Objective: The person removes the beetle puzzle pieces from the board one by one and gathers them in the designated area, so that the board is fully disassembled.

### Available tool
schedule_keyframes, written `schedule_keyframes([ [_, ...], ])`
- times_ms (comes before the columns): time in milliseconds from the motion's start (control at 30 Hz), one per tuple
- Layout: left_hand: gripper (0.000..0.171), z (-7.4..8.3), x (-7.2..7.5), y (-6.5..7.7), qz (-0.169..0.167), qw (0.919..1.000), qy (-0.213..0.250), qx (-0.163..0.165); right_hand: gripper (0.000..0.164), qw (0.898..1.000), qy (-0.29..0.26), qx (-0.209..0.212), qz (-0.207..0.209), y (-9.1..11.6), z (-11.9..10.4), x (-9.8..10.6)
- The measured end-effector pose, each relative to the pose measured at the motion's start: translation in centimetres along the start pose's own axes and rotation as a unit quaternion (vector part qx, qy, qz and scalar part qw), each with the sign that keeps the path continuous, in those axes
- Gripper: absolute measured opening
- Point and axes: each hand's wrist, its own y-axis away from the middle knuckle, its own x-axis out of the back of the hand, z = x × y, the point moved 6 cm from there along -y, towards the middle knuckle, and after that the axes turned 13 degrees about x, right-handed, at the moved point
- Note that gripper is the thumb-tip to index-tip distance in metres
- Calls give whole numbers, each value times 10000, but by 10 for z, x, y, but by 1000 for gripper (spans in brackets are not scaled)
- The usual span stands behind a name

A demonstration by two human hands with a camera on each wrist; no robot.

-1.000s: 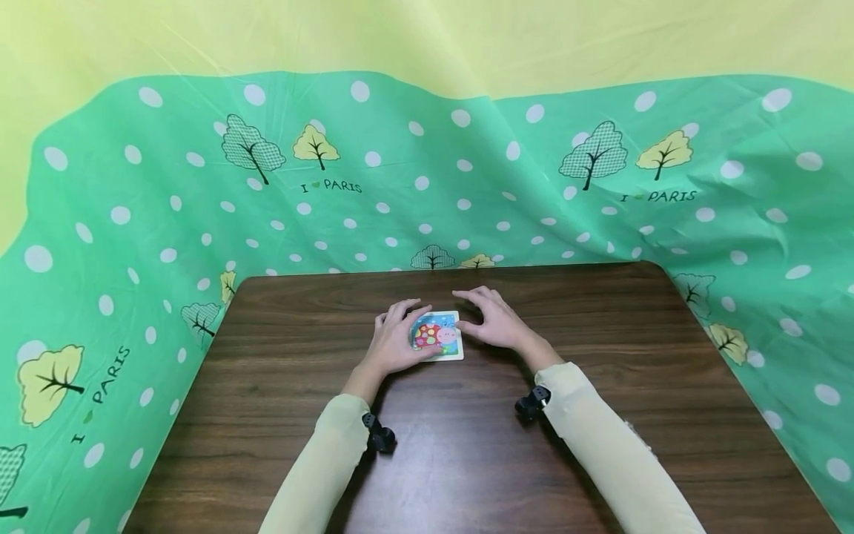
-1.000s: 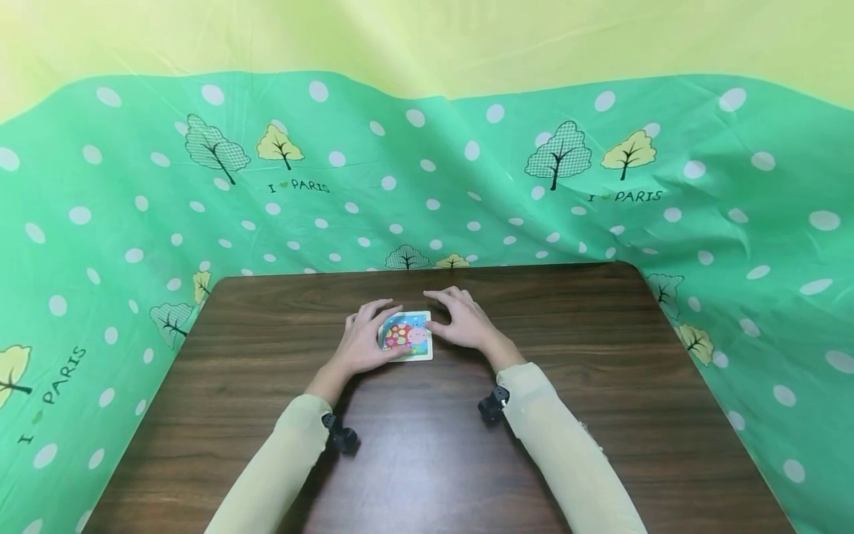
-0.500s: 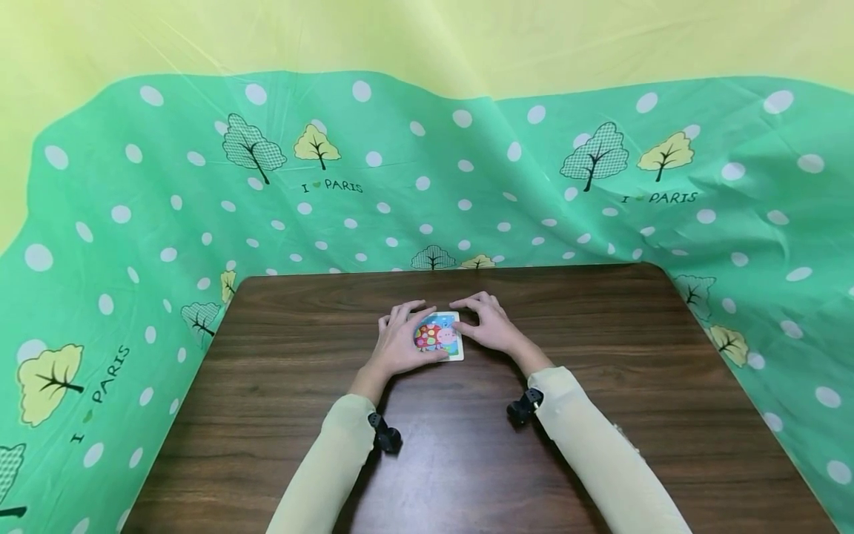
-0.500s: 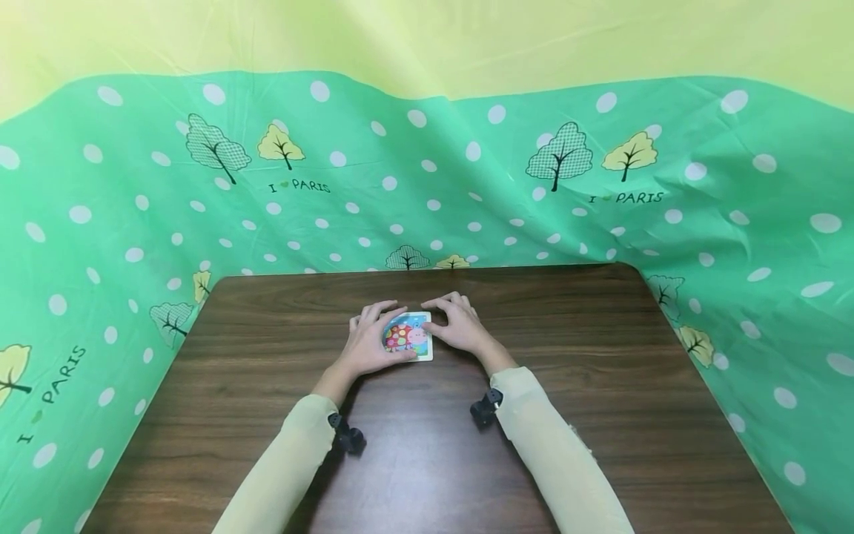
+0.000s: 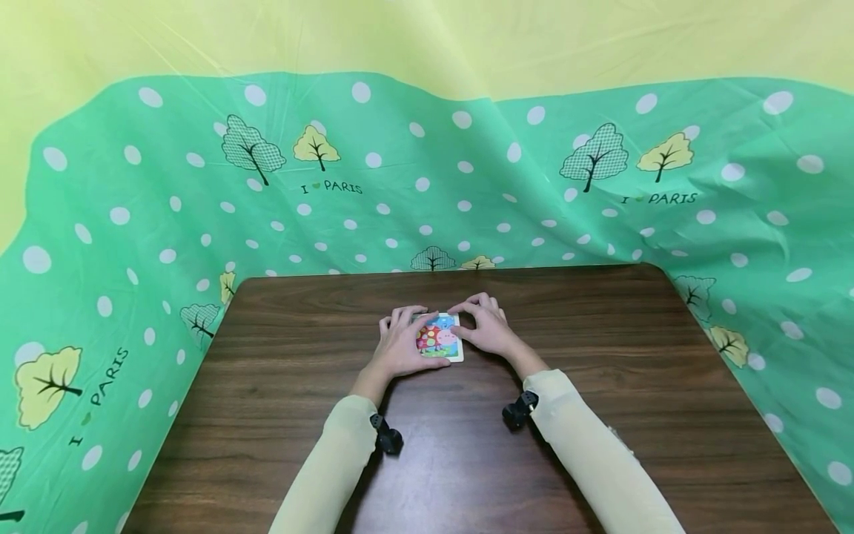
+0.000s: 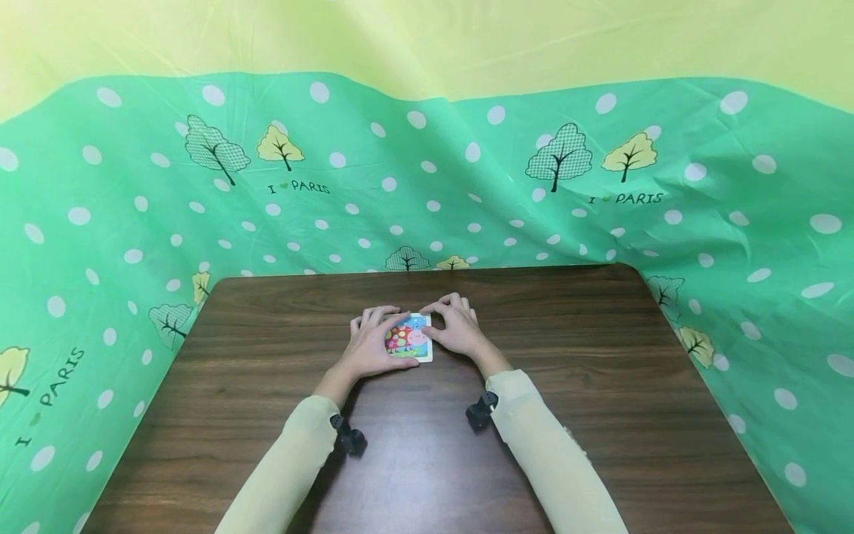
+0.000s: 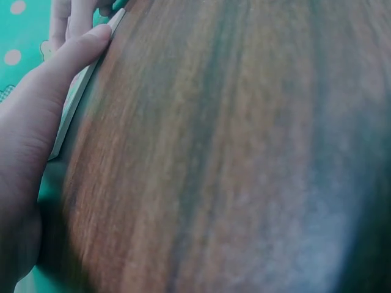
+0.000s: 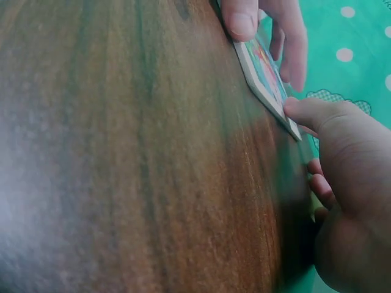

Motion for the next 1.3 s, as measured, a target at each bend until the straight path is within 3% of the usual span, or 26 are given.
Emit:
schedule_keyframes([
  [467, 101, 1, 1, -1, -35, 9999, 103, 83, 29, 9998, -18, 174, 103, 0, 0, 0],
  [833, 100, 3, 3, -2, -143, 9997, 103, 177, 30, 9998, -135, 66, 108, -6, 20, -10],
  [1100, 100, 2, 1, -2, -179, 9997, 1, 194, 30, 9988, 149, -237, -414, -11, 2, 1],
  [1300, 101, 2, 0, -1, -200, 9997, -33, 169, 35, 9979, 146, -227, -587, -12, -2, 4],
])
